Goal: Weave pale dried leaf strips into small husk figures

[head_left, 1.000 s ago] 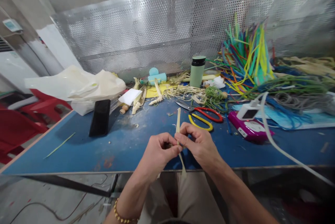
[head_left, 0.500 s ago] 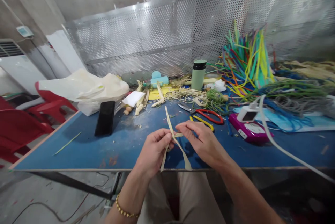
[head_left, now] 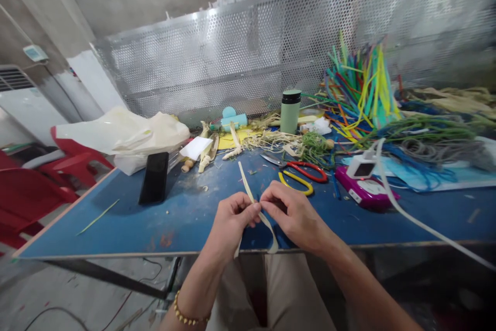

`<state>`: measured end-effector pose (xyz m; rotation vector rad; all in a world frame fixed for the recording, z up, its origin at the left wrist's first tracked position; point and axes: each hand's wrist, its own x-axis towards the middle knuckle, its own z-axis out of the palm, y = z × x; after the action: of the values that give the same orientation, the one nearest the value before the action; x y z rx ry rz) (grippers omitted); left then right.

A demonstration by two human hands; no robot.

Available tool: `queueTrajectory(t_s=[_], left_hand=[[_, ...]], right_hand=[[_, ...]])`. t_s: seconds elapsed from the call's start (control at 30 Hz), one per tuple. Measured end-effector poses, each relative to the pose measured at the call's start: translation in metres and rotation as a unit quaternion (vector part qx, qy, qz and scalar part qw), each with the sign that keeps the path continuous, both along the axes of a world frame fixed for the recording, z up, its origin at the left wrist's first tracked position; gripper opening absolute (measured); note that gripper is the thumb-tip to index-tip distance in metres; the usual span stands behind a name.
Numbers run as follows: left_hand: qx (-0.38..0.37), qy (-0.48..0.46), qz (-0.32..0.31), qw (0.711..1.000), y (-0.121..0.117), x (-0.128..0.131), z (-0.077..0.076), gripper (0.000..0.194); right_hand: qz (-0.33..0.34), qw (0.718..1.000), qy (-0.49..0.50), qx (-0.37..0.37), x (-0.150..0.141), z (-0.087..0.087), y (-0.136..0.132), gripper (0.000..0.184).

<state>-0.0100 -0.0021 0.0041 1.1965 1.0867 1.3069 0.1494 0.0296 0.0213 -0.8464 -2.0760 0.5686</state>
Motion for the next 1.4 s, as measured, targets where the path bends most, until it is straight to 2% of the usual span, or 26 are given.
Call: queueTrajectory(t_s=[0.23, 0.53, 0.6, 0.7, 0.77, 0.83, 0.93, 1.03, 1.17, 1.4], left_hand=[[0.017, 0.000, 0.003, 1.000, -0.003, -0.002, -0.006, 0.023], [0.012, -0.015, 0.003, 1.000, -0.002, -0.003, -0.006, 0.023], [0.001, -0.029, -0.008, 1.000, -0.002, -0.005, -0.003, 0.024], [-0.022, -0.040, -0.063, 0.997, -0.004, -0.011, 0.004, 0.027], [-0.029, -0.058, -0.093, 0.994, -0.006, -0.013, 0.008, 0.026], [-0.038, -0.090, -0.098, 0.990, -0.007, -0.013, 0.010, 0.023], [-0.052, -0.158, -0.068, 0.984, -0.006, -0.007, 0.010, 0.023], [-0.052, -0.234, -0.023, 0.971, 0.000, 0.001, 0.008, 0.026], [-0.058, -0.291, 0.000, 0.955, 0.005, 0.013, 0.004, 0.023], [-0.045, -0.288, 0.004, 0.957, 0.004, 0.019, 0.001, 0.026]], right_hand=[[0.006, 1.000, 0.013, -0.014, 0.000, -0.006, 0.003, 0.016], [-0.001, 1.000, 0.011, -0.018, -0.001, -0.008, 0.004, 0.018], [-0.010, 1.000, 0.003, -0.003, -0.002, -0.008, 0.004, 0.017], [-0.026, 0.999, -0.008, 0.018, -0.001, -0.008, 0.003, 0.015], [-0.037, 0.998, -0.018, 0.041, 0.001, -0.007, 0.001, 0.015], [-0.068, 0.992, -0.027, 0.099, 0.003, -0.006, -0.002, 0.012], [-0.171, 0.964, -0.016, 0.203, 0.006, -0.002, -0.012, 0.010], [-0.220, 0.947, -0.002, 0.234, 0.005, 0.000, -0.026, 0.009], [-0.192, 0.961, -0.029, 0.195, -0.002, -0.005, -0.035, 0.013], [-0.158, 0.983, -0.012, 0.092, -0.007, -0.015, -0.027, 0.019]])
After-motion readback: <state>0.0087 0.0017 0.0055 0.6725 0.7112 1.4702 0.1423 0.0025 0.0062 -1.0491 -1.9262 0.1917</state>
